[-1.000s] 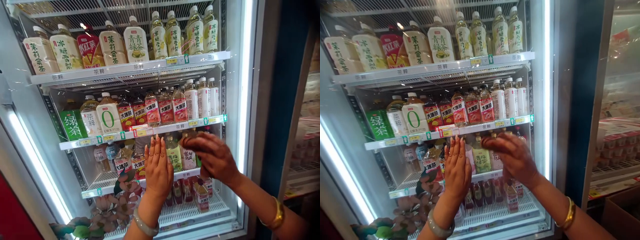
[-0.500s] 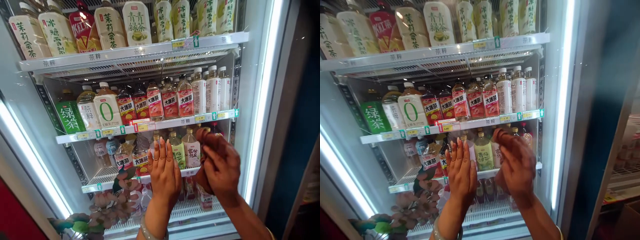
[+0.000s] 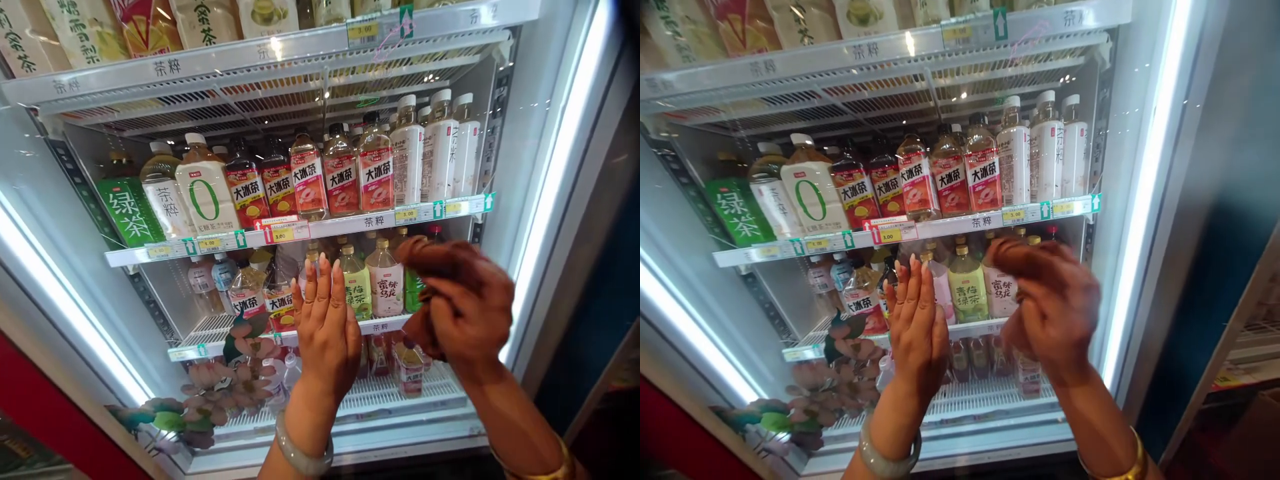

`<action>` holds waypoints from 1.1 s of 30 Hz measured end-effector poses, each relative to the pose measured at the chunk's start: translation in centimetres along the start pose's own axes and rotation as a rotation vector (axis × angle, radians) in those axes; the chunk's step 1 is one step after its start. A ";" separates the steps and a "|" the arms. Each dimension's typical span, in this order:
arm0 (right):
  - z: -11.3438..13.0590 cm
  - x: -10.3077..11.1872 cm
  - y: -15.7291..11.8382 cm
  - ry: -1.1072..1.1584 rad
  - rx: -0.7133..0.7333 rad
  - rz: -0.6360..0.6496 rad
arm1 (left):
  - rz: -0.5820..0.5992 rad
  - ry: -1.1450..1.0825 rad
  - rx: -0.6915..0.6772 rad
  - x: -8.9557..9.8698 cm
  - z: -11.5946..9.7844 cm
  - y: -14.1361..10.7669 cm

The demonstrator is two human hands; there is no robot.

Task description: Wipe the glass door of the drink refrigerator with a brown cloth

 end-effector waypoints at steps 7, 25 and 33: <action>3.8 -2.1 -2.3 -0.053 0.029 0.012 | 0.053 0.006 0.015 -1.7 -1.9 -0.9; 5.6 -2.9 -2.5 -0.005 0.122 0.077 | 0.085 -0.030 0.015 -1.4 -1.4 -1.2; -2.2 1.2 1.1 -0.049 -0.082 -0.170 | 0.055 -0.089 0.029 -0.5 -0.8 -1.4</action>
Point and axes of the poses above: each hand's wrist, its own y-axis towards the middle knuckle, its own x-axis out of the back of the hand, z = x × y, the point moved 8 cm from there along y, towards the middle knuckle, and after that the axes turned 15 degrees about -x, right-handed, at the moved point
